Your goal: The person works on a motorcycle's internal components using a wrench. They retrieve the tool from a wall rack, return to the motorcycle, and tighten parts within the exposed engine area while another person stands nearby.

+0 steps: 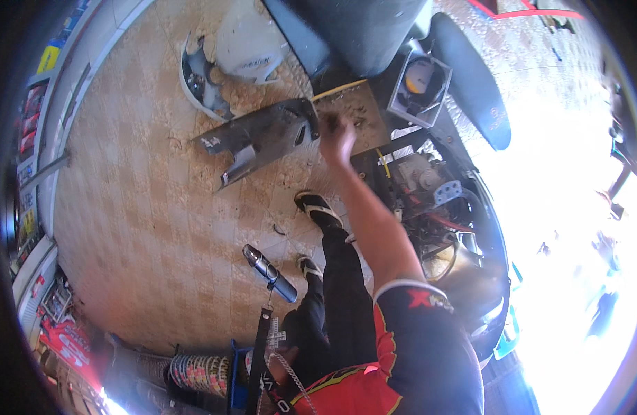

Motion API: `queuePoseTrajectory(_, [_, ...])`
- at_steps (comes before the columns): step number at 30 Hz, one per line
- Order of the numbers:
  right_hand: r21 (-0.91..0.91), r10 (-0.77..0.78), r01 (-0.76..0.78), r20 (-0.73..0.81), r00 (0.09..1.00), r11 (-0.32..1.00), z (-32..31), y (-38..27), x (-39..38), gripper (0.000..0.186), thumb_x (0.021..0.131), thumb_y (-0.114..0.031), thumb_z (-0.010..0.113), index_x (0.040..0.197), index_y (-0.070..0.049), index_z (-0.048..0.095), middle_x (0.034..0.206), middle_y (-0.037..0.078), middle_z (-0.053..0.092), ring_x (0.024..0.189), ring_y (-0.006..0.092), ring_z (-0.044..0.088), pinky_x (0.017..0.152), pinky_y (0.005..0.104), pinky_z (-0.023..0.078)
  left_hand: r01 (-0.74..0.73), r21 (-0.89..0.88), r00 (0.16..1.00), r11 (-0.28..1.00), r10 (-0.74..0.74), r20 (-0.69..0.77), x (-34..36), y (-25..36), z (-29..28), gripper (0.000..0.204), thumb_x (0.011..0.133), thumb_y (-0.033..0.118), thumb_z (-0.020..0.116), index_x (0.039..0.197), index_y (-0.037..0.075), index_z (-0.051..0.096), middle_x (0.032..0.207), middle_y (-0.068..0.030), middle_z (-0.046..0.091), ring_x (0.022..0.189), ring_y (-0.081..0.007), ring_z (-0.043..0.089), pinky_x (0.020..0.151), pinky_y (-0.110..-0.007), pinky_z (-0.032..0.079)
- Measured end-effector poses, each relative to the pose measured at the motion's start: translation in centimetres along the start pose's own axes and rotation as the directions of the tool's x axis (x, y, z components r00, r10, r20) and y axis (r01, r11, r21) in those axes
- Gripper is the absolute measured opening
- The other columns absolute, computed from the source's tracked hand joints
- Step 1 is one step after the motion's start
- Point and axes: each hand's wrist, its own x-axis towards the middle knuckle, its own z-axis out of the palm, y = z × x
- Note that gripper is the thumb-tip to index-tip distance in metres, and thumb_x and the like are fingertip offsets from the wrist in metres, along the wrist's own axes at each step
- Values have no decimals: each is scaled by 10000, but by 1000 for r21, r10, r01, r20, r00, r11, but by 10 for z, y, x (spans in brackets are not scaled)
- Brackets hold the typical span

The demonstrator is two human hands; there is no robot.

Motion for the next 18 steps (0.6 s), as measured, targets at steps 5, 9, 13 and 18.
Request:
queuePoseTrajectory(5, [249, 136, -330, 573, 808, 911, -78, -96, -195, 231, 924, -221, 648, 1054, -36, 691, 869, 140, 716, 766, 213, 672, 684, 379, 526, -337, -125, 934, 933, 347, 77, 0, 38, -11, 564, 923, 142, 635, 1357, -10, 308, 919, -48, 611, 756, -149, 603, 761, -305, 525])
queuePoseTrajectory(9, [294, -168, -160, 829, 533, 942, -182, -156, -326, 245, 923, -204, 666, 1115, -53, 665, 1020, 122, 684, 953, 196, 656, 814, 365, 525, -352, -408, 887, 842, 439, 141, -8, 50, -20, 317, 1011, 201, 498, 1279, 35, 464, 995, -40, 583, 888, -144, 597, 840, -305, 510])
queuePoseTrajectory(13, [393, -246, -191, 817, 522, 900, -260, -172, -406, 241, 901, -195, 670, 1086, -43, 646, 1007, 142, 645, 953, 250, 653, 839, 384, 512, -587, -420, 695, 692, 697, 177, -31, 39, -31, 328, 1032, 285, 462, 1232, 40, 546, 1031, -45, 585, 986, -162, 587, 895, -316, 486])
queuePoseTrajectory(18, [620, -453, -5, 578, 679, 784, -296, -153, -473, 269, 901, -231, 675, 1078, -38, 613, 966, 152, 626, 935, 314, 626, 828, 412, 504, -471, -672, 590, 572, 770, 243, -69, 19, -44, 370, 1025, 319, 475, 1263, 44, 541, 1188, -75, 614, 1070, -184, 599, 919, -343, 483])
